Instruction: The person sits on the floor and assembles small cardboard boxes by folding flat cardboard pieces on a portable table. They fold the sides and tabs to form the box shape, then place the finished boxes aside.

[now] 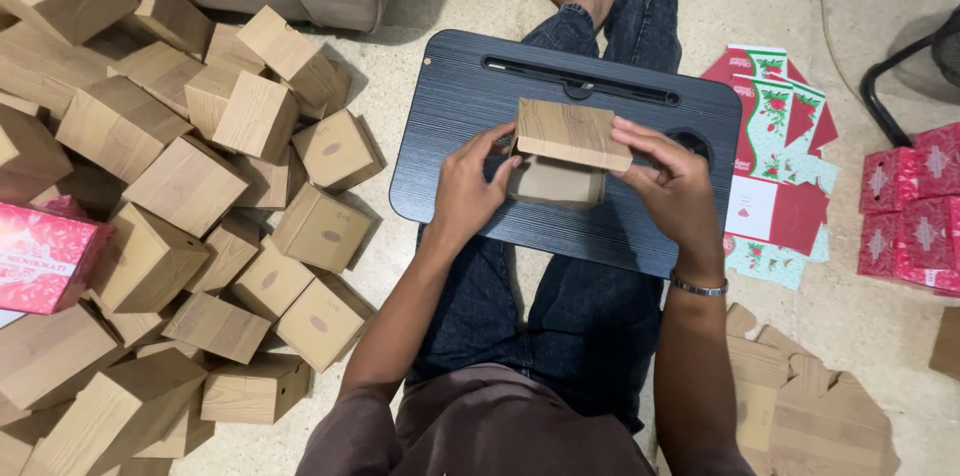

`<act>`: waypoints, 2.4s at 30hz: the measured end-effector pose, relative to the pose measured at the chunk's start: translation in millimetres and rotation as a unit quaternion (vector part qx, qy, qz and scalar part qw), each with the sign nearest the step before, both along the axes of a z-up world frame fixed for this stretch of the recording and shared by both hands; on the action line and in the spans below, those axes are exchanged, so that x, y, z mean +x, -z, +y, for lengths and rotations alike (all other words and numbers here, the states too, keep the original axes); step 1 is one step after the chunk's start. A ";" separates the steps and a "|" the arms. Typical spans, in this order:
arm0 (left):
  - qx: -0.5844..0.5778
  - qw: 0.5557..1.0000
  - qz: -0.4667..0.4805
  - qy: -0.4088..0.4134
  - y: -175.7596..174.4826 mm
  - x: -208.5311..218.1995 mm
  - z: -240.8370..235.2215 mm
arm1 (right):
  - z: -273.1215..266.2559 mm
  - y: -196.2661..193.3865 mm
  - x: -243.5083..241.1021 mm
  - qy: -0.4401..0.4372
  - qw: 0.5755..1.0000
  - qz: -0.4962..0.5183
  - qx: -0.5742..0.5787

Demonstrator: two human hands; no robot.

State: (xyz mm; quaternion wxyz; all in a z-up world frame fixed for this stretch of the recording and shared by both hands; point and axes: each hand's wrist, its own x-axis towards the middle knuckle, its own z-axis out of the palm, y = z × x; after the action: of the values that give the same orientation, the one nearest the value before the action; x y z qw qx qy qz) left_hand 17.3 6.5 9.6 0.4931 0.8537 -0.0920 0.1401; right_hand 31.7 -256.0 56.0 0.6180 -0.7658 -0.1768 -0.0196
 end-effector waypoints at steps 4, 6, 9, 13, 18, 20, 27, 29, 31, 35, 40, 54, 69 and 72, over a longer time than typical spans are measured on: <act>0.040 0.999 0.007 0.019 -23.0 -6.5 3.4 | -4.7 2.2 -3.7 -0.010 1.000 0.003 -0.016; 0.090 0.995 0.007 0.033 -27.0 -10.3 6.4 | -7.0 2.2 -4.5 -0.018 0.999 -0.019 -0.039; 0.098 0.992 0.027 0.069 -55.6 -18.0 6.5 | -7.0 -7.3 -3.3 -0.028 0.997 -0.042 -0.065; 0.151 0.979 -0.017 0.135 -41.6 -14.6 7.1 | -8.0 4.0 -2.4 -0.054 0.987 -0.096 -0.115; 0.142 0.976 -0.130 0.104 1.2 -8.7 3.2 | -4.4 18.6 -6.2 -0.056 0.990 -0.092 -0.090; 0.140 0.975 -0.142 0.096 4.9 -11.4 1.6 | -2.0 18.0 -9.9 -0.047 0.989 -0.104 -0.096; 0.110 0.975 -0.187 0.047 24.3 -20.0 -6.4 | 4.1 59.6 -15.5 0.004 0.971 -0.203 -0.126; 0.103 0.976 -0.188 0.049 29.1 -21.8 -6.6 | 6.6 58.3 -21.5 0.014 0.973 -0.199 -0.119; 0.096 0.976 -0.189 0.053 32.0 -23.7 -6.5 | 8.2 58.0 -24.3 0.025 0.974 -0.195 -0.112; 0.031 0.985 -0.158 0.057 33.6 -22.2 -9.6 | 9.4 65.2 -23.3 0.046 0.984 -0.164 -0.058; -0.210 0.972 0.108 0.002 32.1 -13.9 -31.6 | 24.2 101.3 -15.3 0.143 0.988 0.017 0.048; -0.307 0.921 0.074 0.227 71.8 -21.7 -59.7 | -33.7 42.7 -122.1 0.082 0.980 0.131 0.121; -0.169 0.963 0.064 0.198 45.9 -26.1 -69.4 | -259.5 243.7 -205.2 0.744 0.545 0.000 0.386; -0.172 0.963 0.072 0.192 45.3 -27.3 -68.2 | -331.3 268.3 -175.1 0.756 0.543 0.016 0.365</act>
State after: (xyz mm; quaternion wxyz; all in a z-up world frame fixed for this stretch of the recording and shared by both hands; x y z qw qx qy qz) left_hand -10.0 -61.7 -35.6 0.6555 0.7301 -0.1929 -0.0057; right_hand -143.5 -587.4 -212.3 0.6032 -0.3246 0.4997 -0.5302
